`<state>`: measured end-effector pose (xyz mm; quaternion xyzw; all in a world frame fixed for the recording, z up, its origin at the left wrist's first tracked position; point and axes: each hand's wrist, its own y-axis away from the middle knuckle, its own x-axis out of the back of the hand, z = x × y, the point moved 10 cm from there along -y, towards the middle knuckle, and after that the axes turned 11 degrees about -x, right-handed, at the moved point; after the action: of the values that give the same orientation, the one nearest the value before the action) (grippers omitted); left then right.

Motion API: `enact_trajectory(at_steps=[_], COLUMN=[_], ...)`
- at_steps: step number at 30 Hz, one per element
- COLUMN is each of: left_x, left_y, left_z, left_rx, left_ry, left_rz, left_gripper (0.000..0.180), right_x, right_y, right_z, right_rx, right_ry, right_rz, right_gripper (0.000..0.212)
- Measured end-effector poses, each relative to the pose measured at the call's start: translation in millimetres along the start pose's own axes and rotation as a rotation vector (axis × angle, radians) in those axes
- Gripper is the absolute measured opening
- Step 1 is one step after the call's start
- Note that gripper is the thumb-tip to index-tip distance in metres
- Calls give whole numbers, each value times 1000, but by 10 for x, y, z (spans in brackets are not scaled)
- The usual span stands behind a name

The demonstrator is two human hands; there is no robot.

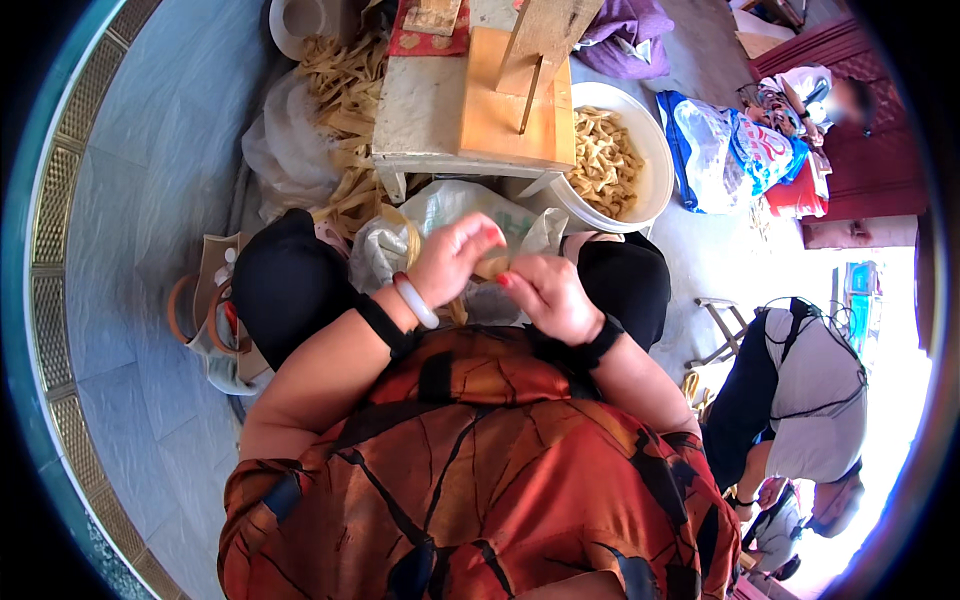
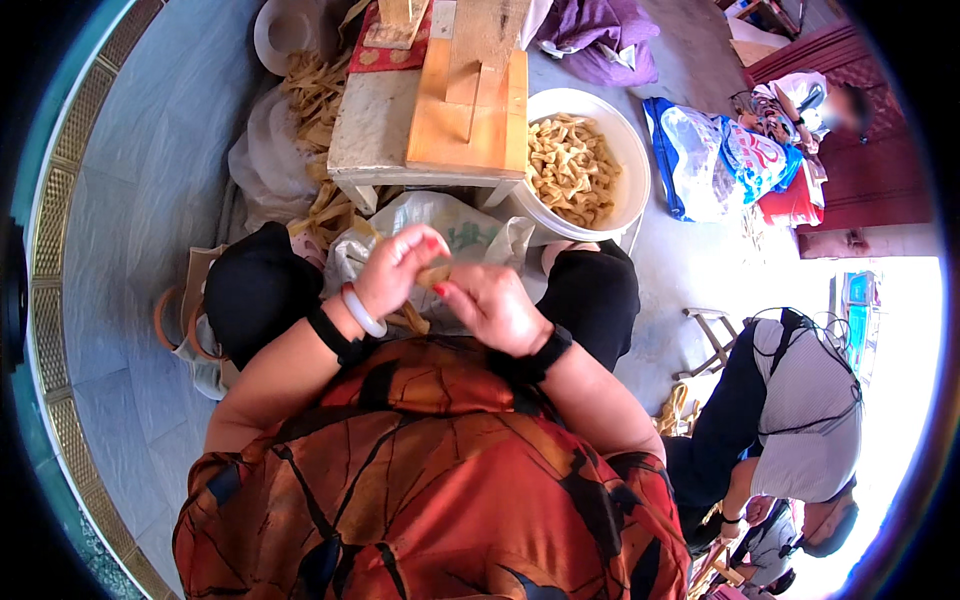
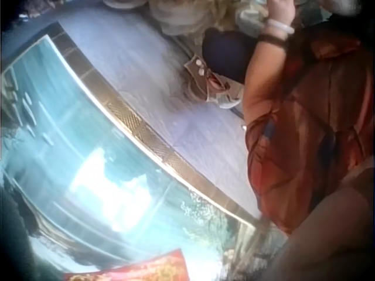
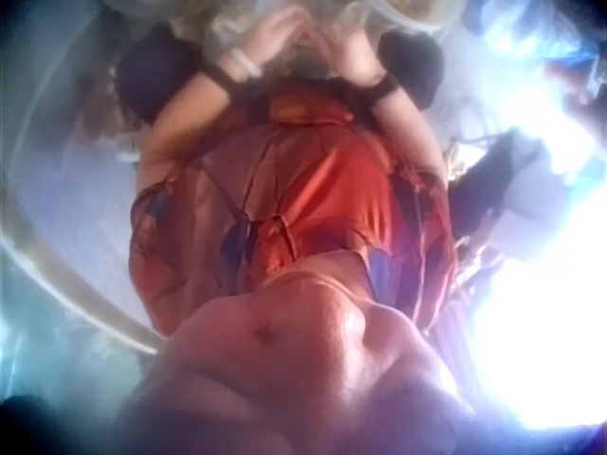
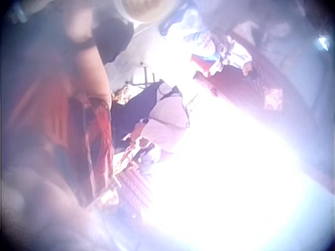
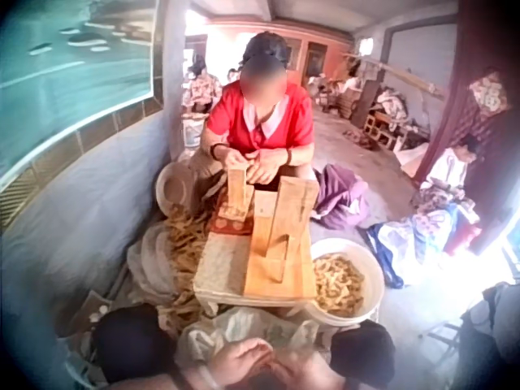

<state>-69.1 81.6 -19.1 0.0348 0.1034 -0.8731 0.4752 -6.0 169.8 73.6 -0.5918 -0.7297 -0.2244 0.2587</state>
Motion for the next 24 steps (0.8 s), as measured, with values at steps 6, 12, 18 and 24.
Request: enact_trajectory(at_steps=[6,12,18,24], left_x=[334,-48,63,85], left_y=[-162,-66,-70,-291], left_z=[515,611,295,705], left_rx=[-185,-302,59,-85], left_ry=[-475,-477,-213,-425], left_rz=[117,9,-163,-261], left_gripper=[18,16,15,17], right_x=[145,-11,203,640], right_y=[129,-58,14,-214], right_z=[470,-223,-15,41], right_rx=[-234,156,13,27], right_ry=[-401,25,-48,92], right_rz=[53,95,124,241], right_gripper=[27,17,16,14])
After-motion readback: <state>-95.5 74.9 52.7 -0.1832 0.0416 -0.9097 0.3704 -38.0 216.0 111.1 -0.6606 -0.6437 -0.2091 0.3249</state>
